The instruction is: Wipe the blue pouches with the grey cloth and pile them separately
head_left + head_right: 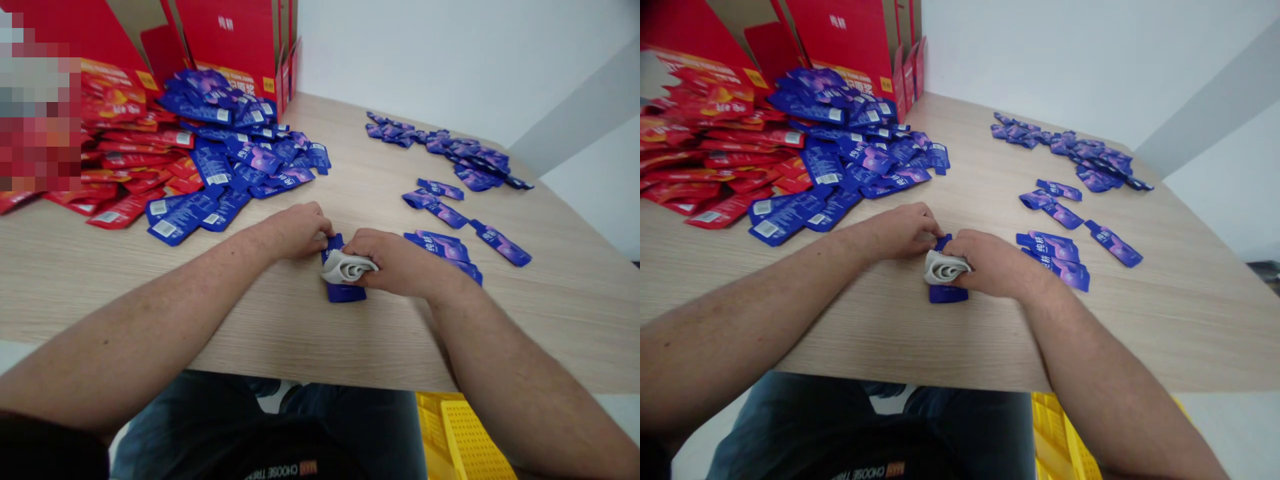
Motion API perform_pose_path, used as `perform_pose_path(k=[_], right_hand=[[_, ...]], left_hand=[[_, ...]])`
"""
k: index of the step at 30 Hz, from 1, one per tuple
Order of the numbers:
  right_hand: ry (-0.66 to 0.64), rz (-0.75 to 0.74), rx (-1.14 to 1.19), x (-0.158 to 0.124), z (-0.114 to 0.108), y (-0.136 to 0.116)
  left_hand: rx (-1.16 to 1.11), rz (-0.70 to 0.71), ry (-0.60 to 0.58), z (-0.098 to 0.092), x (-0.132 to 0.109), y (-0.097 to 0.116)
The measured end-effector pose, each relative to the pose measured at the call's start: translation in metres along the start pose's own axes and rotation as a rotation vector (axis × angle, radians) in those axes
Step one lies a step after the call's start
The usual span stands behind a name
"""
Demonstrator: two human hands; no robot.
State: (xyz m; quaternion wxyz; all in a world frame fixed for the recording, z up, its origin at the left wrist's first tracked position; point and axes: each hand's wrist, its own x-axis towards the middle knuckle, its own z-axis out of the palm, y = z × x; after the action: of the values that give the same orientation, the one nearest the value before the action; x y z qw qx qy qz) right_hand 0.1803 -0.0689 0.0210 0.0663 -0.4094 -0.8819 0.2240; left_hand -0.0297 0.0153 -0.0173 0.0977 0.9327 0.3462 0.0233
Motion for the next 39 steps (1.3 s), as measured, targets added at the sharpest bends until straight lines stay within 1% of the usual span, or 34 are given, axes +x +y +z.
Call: perform_pose_path(k=[6, 9, 11, 12, 15, 17, 19, 22, 24, 26, 28, 29, 32, 34, 39], right_hand=[[-0.224, -0.104, 0.233, -0.007, -0.007, -0.009], [-0.256, -0.087, 0.256, -0.009, -0.009, -0.009], [-0.197, -0.058, 0.192, -0.005, -0.006, -0.004], [-0.14, -0.037, 0.134, -0.003, -0.004, 0.0], [0.088, 0.058, -0.076, 0.009, 0.005, 0.018], [0.198, 0.138, -0.16, 0.016, 0.01, 0.028], [0.26, 0.2, -0.186, 0.021, 0.013, 0.036], [0.335, 0.291, -0.199, 0.022, 0.013, 0.04], [0.396, 0.393, -0.177, 0.018, 0.009, 0.041], [0.453, 0.504, -0.101, 0.014, 0.005, 0.042], [0.47, 0.553, 0.051, 0.009, 0.002, 0.045], [0.455, 0.56, 0.159, 0.006, 0.001, 0.046], [0.33, 0.572, 0.533, 0.002, 0.002, 0.05], [0.27, 0.608, 0.726, 0.001, 0.004, 0.049], [0.283, 0.64, 1.115, 0.004, 0.007, 0.037]], left_hand=[[-0.032, 0.012, -0.008, 0.0, 0.001, -0.001], [-0.025, 0.01, -0.006, 0.0, 0.0, -0.001], [-0.015, 0.002, -0.009, -0.001, 0.0, 0.001], [-0.01, 0.0, -0.012, -0.001, 0.0, 0.001], [0.003, 0.005, -0.008, -0.002, 0.0, 0.002], [0.007, 0.015, -0.002, -0.001, 0.0, 0.002], [0.005, 0.013, 0.002, 0.001, 0.001, 0.0], [-0.009, 0.002, 0.018, 0.005, 0.0, -0.002], [-0.028, -0.002, 0.033, 0.005, 0.0, -0.003], [-0.057, -0.011, 0.034, 0.004, -0.001, -0.004], [-0.087, -0.012, 0.015, 0.001, -0.003, -0.004], [-0.097, -0.008, 0.003, 0.0, -0.004, -0.004], [-0.092, 0.013, -0.027, -0.004, -0.006, -0.002], [-0.073, 0.012, -0.035, -0.005, -0.007, -0.001], [-0.069, -0.005, -0.033, -0.004, -0.007, 0.002]])
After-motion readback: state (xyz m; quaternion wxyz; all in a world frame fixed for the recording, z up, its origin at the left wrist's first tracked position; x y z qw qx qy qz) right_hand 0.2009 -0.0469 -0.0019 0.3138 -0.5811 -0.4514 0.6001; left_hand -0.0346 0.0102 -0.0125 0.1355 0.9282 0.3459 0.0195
